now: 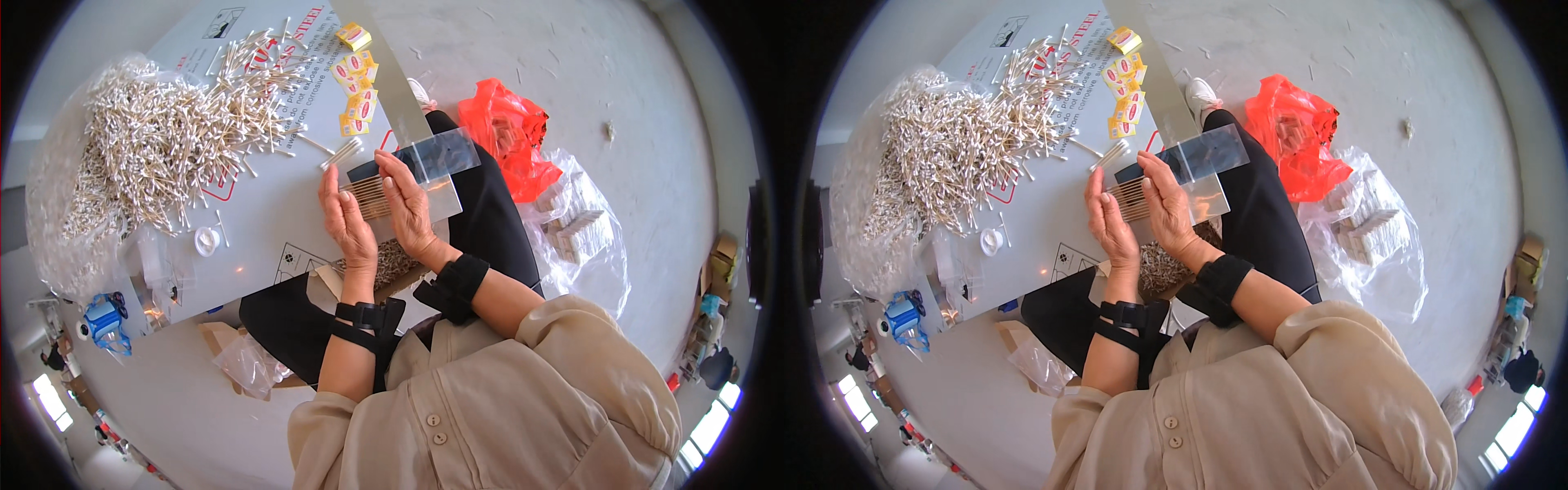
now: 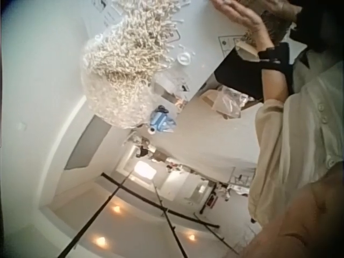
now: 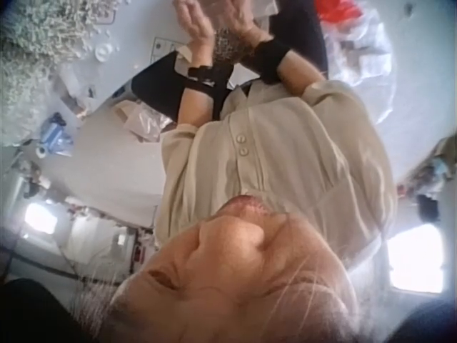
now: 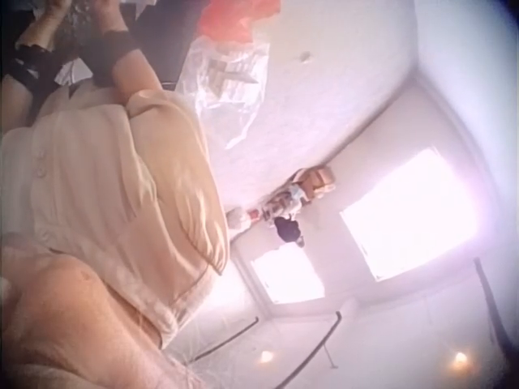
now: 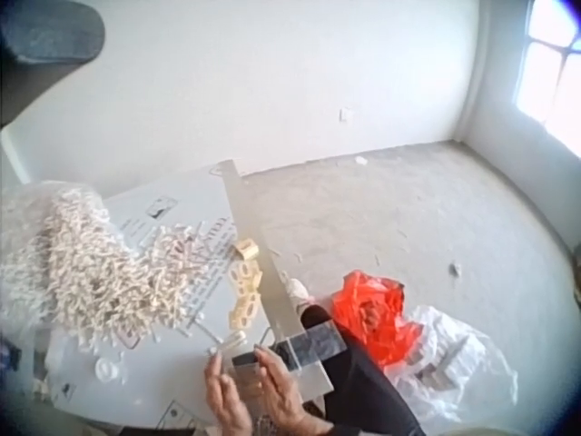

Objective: The person is manually aligning cotton swabs and packaging them into plastic sleeves with labels.

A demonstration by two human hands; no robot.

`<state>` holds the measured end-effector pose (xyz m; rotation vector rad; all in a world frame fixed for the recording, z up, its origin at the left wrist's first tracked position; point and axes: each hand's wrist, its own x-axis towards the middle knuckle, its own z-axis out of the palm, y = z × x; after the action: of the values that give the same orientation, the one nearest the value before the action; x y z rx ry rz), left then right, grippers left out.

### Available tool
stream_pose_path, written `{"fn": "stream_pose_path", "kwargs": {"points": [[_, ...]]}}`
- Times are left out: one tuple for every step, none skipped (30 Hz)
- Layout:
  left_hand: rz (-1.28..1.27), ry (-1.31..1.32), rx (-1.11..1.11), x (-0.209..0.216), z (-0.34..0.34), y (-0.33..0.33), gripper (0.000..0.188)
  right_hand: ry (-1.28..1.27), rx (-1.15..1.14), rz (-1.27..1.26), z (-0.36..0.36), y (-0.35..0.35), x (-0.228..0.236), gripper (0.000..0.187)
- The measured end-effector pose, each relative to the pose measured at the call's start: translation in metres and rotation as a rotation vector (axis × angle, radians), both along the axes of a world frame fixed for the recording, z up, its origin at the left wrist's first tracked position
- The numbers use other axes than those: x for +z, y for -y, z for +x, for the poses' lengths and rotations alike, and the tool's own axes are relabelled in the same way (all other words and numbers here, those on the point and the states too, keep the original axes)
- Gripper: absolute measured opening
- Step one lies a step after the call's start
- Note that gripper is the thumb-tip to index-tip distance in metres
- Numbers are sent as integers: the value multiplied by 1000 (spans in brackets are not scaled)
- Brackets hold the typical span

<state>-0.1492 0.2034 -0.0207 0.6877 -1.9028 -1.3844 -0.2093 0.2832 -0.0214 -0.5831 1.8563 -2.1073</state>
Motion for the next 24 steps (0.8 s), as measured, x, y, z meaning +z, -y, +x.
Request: {"fn": "stream_pose_path", "kwargs": {"points": [[0, 2, -4, 0, -2, -2, 49, 2, -4, 0, -2, -1, -1, 31], [4, 4, 9, 0, -4, -3, 49, 33, -14, -10, -4, -1, -1, 31], [7, 6, 23, -1, -7, -5, 48, 64, -23, -21, -6, -1, -1, 30], [7, 7, 19, -2, -11, -7, 48, 64, -27, -20, -10, -2, -3, 30], [-3, -5, 8, -3, -15, -10, 48, 51, -50, -24, -16, -1, -6, 31], [-12, -17, -3, -3, -19, -12, 48, 37, -73, -28, -22, -2, -8, 33], [-12, -17, -6, -4, -23, -15, 48, 38, -75, -28, -27, -3, -10, 33], [-22, -22, 18, -4, -28, -18, 48, 20, -73, -13, -32, -4, -9, 33], [-31, -27, 42, -4, -32, -19, 48, 2, -70, 1, -35, -5, -7, 33], [-41, -31, 32, -4, -35, -19, 48, 28, -68, 46, -37, -7, -5, 33], [-37, -31, 29, -4, -38, -20, 48, 29, -72, 50, -38, -9, -5, 33], [-44, -32, 13, -4, -40, -21, 48, 51, -89, 34, -40, -10, -5, 31], [-51, -32, -2, -3, -42, -21, 47, 73, -105, 18, -41, -11, -4, 28], [-50, -32, -4, -4, -42, -21, 47, 73, -107, 19, -42, -12, -5, 28], [-42, -30, -27, -5, -42, -20, 48, 74, -93, -3, -44, -12, -5, 30], [-35, -28, -50, -6, -41, -18, 49, 75, -78, -25, -45, -12, -6, 32], [-32, -27, -52, -4, -40, -16, 49, 75, -80, -22, -49, -16, -5, 32], [-96, 31, -122, -2, -37, -13, 52, 25, -34, 38, -54, -21, -3, 33], [-160, 89, -191, 0, -33, -11, 56, -25, 12, 97, -60, -28, -2, 34], [-159, 89, -195, 5, -30, -9, 56, -25, 9, 99, -67, -36, 4, 34], [-423, 265, -257, 10, -25, -7, 61, -135, 150, 226, -75, -45, 11, 42], [-687, 440, -316, 14, -21, -7, 66, -245, 293, 352, -82, -52, 17, 50], [-686, 441, -316, 15, -18, -9, 66, -244, 293, 353, -86, -57, 21, 50], [-721, 534, -352, 16, -15, -10, 70, -466, 378, 470, -89, -61, 25, 58]]}}
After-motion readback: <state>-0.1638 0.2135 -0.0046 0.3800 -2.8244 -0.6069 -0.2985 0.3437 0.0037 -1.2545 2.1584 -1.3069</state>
